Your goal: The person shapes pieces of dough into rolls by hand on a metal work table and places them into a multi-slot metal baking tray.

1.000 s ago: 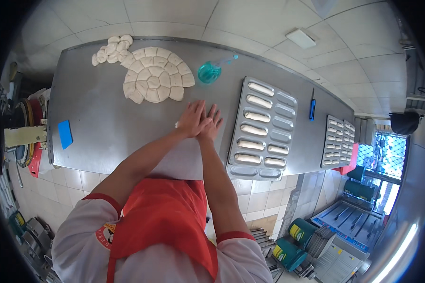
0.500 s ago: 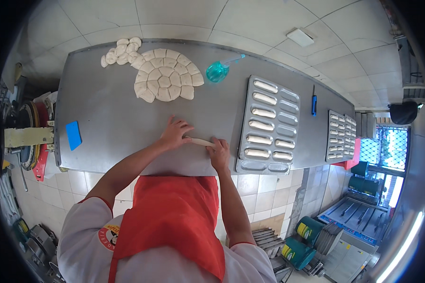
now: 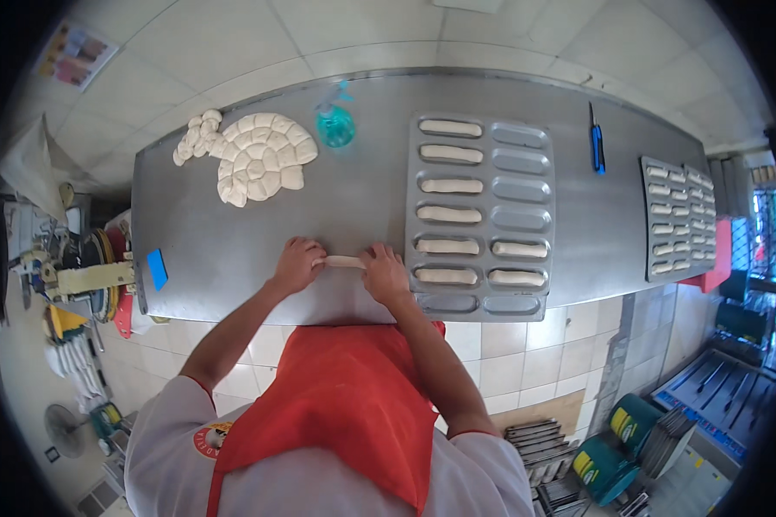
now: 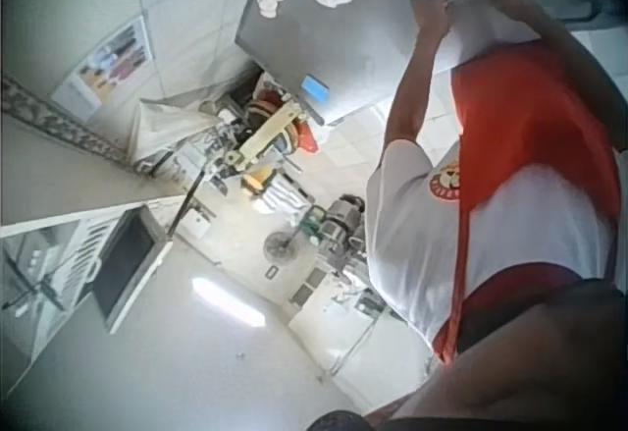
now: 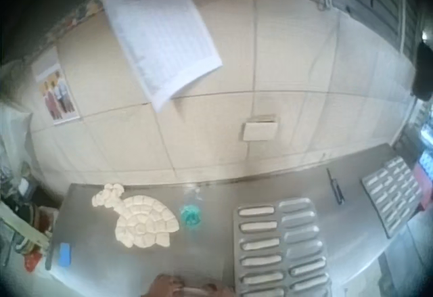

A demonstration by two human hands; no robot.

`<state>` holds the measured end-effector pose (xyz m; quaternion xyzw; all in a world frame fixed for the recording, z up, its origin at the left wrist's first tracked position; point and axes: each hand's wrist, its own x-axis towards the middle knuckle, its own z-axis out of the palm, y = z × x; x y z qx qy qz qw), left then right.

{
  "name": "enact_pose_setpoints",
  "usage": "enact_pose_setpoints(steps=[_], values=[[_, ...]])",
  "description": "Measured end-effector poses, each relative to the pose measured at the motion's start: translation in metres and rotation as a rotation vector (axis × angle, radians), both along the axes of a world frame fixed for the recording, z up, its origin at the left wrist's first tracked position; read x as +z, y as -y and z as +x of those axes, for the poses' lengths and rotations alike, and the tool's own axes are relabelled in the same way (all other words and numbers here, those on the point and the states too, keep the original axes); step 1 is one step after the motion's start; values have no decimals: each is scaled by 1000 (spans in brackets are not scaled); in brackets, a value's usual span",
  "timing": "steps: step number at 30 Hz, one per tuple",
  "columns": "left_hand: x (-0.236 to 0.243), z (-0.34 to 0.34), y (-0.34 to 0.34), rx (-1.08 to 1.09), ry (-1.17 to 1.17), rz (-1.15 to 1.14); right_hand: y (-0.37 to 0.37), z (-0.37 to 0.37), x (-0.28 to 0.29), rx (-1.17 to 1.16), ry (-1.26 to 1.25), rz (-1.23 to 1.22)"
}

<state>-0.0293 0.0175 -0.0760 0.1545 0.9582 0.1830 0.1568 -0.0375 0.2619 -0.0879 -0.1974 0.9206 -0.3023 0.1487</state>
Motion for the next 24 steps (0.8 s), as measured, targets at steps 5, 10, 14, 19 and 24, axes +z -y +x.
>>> enact_pose_setpoints(steps=[5,10,14,19,24], values=[[-15,43,-68,187,-127,207,-54,-7,22,-69,-143,-252],[-39,-59,-107,272,-120,-286,-106,-22,52,-178,-32,-284],[-48,-152,-92,392,-300,-315,-117,-28,57,-198,-8,-285],[-51,-124,-93,313,-231,-249,-99,-29,60,-191,-14,-286],[-39,-13,-91,188,-121,-56,-47,-13,34,-143,7,-195]])
